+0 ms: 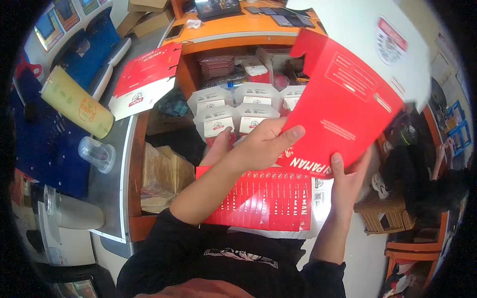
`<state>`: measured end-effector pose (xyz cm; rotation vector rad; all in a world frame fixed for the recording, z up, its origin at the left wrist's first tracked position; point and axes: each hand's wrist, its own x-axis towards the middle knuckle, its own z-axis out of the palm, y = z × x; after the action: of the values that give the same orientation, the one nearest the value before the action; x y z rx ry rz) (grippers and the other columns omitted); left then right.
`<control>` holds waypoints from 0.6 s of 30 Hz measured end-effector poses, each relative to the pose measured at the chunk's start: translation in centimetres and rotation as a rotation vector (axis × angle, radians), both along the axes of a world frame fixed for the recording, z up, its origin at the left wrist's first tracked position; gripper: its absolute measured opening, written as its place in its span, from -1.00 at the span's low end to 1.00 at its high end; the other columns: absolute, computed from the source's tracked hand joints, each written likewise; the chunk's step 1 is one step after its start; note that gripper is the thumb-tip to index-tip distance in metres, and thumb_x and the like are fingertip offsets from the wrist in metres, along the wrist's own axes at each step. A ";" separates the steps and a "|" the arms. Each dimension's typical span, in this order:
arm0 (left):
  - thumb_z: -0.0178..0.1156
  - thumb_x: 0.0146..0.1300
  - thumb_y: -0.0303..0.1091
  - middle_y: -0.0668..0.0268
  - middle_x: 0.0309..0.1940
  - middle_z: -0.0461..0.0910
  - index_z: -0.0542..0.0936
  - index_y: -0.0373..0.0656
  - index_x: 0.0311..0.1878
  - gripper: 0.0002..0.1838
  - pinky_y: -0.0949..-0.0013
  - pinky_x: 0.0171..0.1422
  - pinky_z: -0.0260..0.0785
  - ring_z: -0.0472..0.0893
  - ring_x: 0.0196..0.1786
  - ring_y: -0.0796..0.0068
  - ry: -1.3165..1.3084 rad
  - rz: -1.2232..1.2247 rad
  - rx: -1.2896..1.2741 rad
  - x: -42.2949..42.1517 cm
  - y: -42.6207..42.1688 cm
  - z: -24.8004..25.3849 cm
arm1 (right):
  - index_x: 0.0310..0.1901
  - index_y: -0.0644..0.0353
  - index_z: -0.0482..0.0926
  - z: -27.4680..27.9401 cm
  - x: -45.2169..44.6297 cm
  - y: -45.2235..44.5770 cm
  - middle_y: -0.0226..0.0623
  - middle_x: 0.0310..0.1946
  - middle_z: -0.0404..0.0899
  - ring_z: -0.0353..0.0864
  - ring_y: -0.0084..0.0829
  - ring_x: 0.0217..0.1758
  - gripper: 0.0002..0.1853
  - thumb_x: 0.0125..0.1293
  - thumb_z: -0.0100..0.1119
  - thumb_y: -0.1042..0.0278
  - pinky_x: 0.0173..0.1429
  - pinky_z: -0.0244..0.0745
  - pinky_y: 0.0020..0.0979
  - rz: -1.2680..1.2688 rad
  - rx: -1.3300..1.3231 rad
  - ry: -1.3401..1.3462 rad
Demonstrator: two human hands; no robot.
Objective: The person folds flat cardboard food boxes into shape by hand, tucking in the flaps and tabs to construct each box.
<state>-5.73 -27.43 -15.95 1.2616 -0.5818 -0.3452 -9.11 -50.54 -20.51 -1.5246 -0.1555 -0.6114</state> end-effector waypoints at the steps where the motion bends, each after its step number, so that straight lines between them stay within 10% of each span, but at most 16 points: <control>1: 0.02 0.64 -0.08 0.30 -0.01 0.70 0.52 -0.34 0.29 -0.52 0.49 0.10 0.50 0.63 0.02 0.66 0.020 -0.033 0.020 -0.3 0.1 0.1 | 0.47 0.29 0.26 -1.5 0.2 -1.5 -0.03 0.38 0.44 0.48 -0.24 0.41 -0.32 0.43 0.35 0.32 0.51 0.33 -0.16 0.164 0.130 0.052; 6: 0.02 0.65 -0.13 0.26 0.07 0.68 0.48 -0.34 0.35 -0.53 0.47 0.16 0.47 0.62 0.08 0.62 -0.134 0.009 0.036 -1.1 0.9 -0.2 | 0.34 0.29 0.42 -2.8 0.9 -1.2 -0.18 0.17 0.65 0.62 -0.31 0.24 -0.44 0.40 0.40 0.33 0.40 0.46 -0.22 0.426 0.465 0.129; 12: 0.11 0.54 -0.30 0.10 0.05 0.60 0.37 -0.20 0.53 -0.46 0.28 0.29 0.36 0.53 0.11 0.32 -0.595 0.520 0.363 -2.8 1.2 0.8 | 0.56 0.15 0.11 -0.2 0.4 3.0 -0.03 0.42 0.35 0.47 -0.09 0.41 -0.28 0.48 0.24 0.40 0.50 0.30 -0.16 -0.238 -0.039 0.019; 18: 0.27 0.35 -0.29 0.08 -0.11 0.36 0.34 -0.05 0.57 -0.28 0.14 0.19 0.26 0.37 -0.01 0.07 -0.769 0.525 0.952 -7.4 1.3 0.3 | 0.39 0.06 0.07 0.6 -2.6 2.9 0.00 0.17 0.50 0.62 -0.29 0.19 -0.46 0.54 0.13 0.43 0.28 0.49 -0.33 0.041 -0.137 -0.383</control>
<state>-13.13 -26.14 -15.67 2.4368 -0.7177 0.3963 -11.69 -47.67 -19.93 -1.5175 -0.5291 -0.8709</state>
